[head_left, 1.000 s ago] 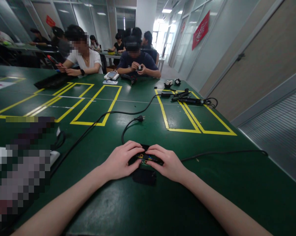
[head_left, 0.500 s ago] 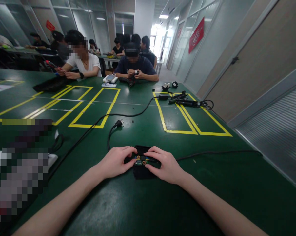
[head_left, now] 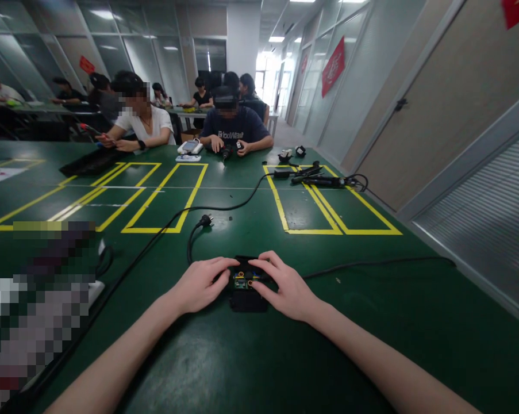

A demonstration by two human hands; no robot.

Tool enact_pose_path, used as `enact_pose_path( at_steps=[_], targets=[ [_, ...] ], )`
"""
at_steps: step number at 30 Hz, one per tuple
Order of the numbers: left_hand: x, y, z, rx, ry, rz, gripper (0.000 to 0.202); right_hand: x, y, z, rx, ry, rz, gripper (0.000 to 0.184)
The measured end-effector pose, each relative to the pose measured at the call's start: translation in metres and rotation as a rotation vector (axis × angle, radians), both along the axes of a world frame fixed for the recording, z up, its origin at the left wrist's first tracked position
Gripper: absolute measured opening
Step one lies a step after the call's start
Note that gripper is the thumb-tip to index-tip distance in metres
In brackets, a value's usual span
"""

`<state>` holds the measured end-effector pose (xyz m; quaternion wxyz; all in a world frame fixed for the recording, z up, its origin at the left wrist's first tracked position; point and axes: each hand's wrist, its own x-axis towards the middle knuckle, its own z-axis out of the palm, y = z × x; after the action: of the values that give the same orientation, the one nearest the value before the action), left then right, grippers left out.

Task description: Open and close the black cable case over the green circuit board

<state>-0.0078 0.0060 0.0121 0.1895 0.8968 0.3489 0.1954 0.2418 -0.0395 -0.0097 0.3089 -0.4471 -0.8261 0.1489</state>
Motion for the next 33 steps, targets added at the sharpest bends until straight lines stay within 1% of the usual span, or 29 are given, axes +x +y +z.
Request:
enact_pose_path(
  at_steps=[4,5,7,9,13,16,21,27,33],
  targets=[
    [-0.002,0.001,0.005,-0.018,0.007,0.051,0.034,0.011,0.006,0.004,0.007,-0.069,-0.047,0.012],
    [-0.002,0.001,0.006,-0.024,0.008,0.054,0.034,0.015,0.008,0.004,0.022,-0.106,-0.035,0.010],
    [-0.001,0.001,0.009,-0.029,0.008,0.044,0.034,0.020,0.010,0.004,0.057,-0.176,0.012,0.016],
    [-0.001,0.001,0.011,-0.023,0.001,0.030,0.035,0.023,0.011,0.005,0.081,-0.201,0.050,0.020],
    [-0.001,0.000,0.012,0.044,-0.013,0.052,0.041,0.025,0.008,0.011,0.102,-0.114,0.058,0.026],
    [0.000,-0.003,0.009,0.078,-0.012,0.084,0.047,0.026,0.004,0.014,0.123,-0.089,0.098,0.027],
    [0.005,-0.006,0.001,0.026,0.091,0.028,0.050,0.024,0.000,0.012,0.066,-0.183,0.191,0.028],
    [0.008,-0.006,-0.003,-0.059,0.172,0.058,0.049,0.020,0.000,0.011,-0.007,-0.227,0.164,0.025],
    [0.007,-0.004,-0.003,-0.021,0.175,0.094,0.050,0.019,-0.001,0.010,0.000,-0.227,0.134,0.022]
  ],
)
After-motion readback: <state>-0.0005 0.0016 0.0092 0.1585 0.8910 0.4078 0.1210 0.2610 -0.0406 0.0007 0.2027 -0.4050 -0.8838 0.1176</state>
